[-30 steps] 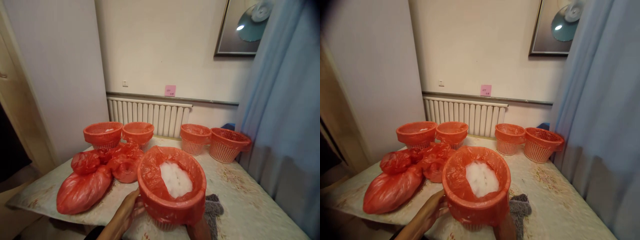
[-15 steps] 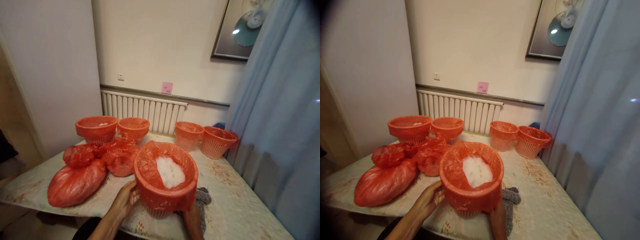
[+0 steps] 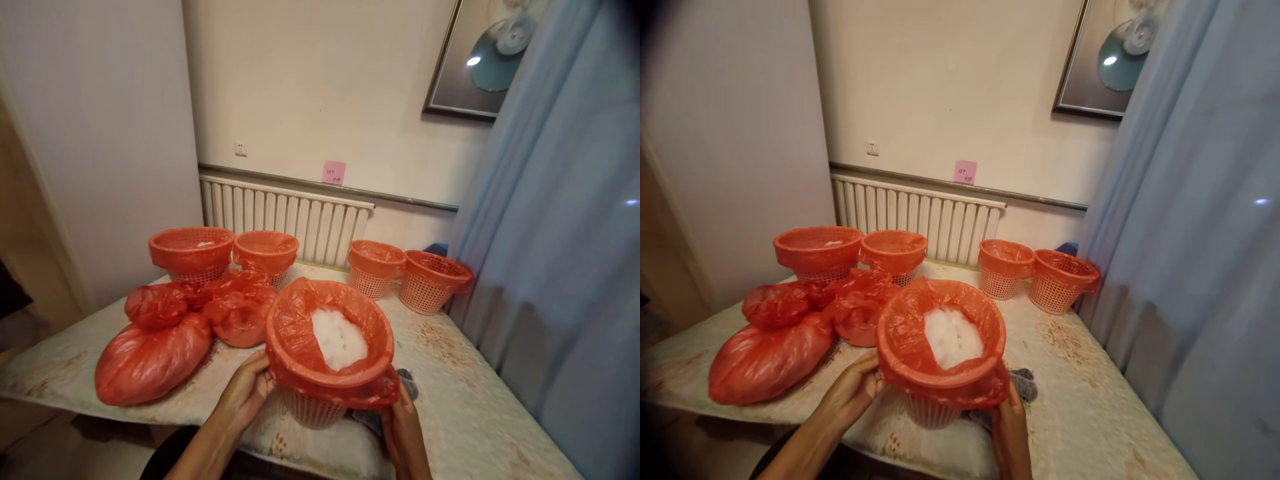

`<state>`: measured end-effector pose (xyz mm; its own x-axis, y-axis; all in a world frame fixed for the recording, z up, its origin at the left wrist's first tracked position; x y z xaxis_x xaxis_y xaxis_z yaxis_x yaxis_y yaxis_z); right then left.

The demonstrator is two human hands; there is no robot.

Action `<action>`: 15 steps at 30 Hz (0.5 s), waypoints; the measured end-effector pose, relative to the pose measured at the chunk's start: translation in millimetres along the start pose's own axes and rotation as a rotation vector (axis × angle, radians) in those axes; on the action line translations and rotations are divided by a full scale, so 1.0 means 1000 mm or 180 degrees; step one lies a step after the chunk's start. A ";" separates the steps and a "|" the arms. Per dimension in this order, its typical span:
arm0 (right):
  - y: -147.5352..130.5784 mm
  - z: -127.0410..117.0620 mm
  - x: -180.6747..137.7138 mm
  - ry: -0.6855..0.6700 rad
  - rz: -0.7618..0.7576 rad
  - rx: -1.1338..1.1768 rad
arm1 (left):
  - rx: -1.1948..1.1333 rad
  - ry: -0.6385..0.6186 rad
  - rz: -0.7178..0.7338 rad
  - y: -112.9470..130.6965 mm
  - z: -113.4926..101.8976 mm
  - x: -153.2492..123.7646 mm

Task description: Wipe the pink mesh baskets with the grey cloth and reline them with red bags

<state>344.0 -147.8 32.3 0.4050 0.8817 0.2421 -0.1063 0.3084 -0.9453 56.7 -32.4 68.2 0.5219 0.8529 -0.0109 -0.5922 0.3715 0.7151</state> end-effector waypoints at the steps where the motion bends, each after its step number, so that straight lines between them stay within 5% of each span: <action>1: -0.003 0.004 0.000 -0.0069 0.0042 0.0308 | 0.0013 -0.0014 0.0038 0.003 0.003 -0.001; 9: -0.026 0.026 0.000 -0.0417 0.0159 0.1581 | -0.0086 -0.0040 0.0201 0.022 0.023 -0.014; 15: -0.044 0.028 0.001 -0.0134 0.0246 0.2087 | -0.0166 0.0073 0.0359 0.039 0.035 -0.019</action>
<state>323.4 -150.2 80.6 0.3396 0.9191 0.1999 -0.6698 0.3855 -0.6346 45.0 -47.4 120.2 0.4362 0.8984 0.0512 -0.6779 0.2907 0.6752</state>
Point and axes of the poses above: each hand's wrist, its own x-axis towards the middle knuckle, its own z-axis out of the palm, y = z × x, the point moved 8 cm from there along x, towards the middle knuckle, and after that the axes turned 15 degrees about -y, right-handed, at the moved point
